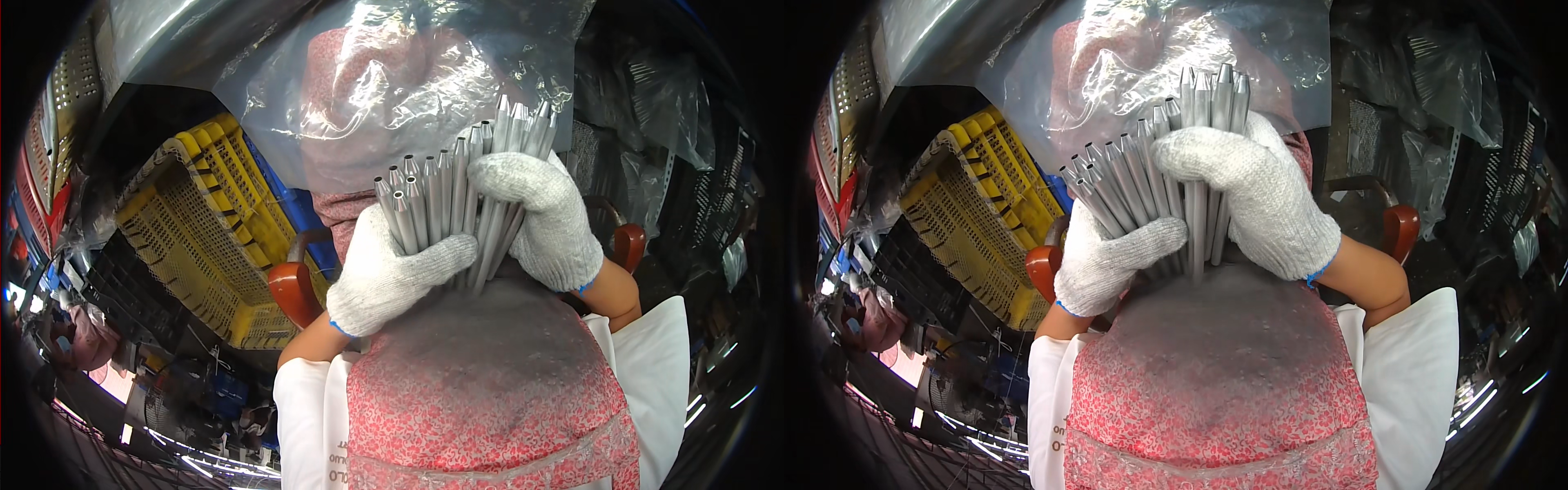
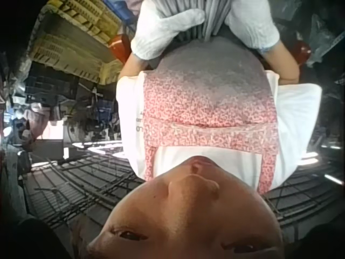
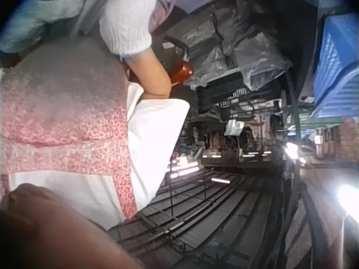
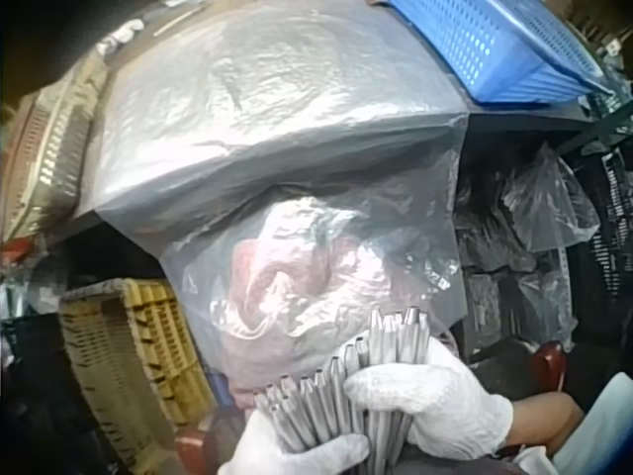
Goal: The person puts on gloves, gathers metal tubes from the table, and aligns them into a bundle by hand.
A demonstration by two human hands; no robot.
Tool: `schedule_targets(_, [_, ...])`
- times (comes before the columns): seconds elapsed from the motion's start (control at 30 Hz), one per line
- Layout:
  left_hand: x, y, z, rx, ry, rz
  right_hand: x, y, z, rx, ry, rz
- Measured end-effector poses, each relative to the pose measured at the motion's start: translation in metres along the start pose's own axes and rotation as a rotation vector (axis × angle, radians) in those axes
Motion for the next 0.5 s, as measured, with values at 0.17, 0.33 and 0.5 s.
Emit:
schedule_targets(0.17, [0.000, 0.000, 0.008, 0.007, 0.065, -0.185, 0.009, 0.000, 0.004, -0.039, 0.025, -0.337])
schedule_targets(0.33, [-0.007, -0.008, 0.002, -0.100, 0.071, -0.247, 0.001, 0.002, 0.010, -0.090, -0.009, -0.476])
schedule_targets(0.5, [-0.016, -0.012, 0.002, -0.221, 0.094, -0.387, 0.002, 0.005, 0.007, -0.287, -0.037, -0.634])
Point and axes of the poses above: each hand's wrist, its own z-axis towards the middle knuckle, its own x-axis out of the palm, y = z × x, the point moved 6 cm from there along z, towards the middle knuckle, and after that the axes turned 7 degrees about y, right-handed, at the moved point
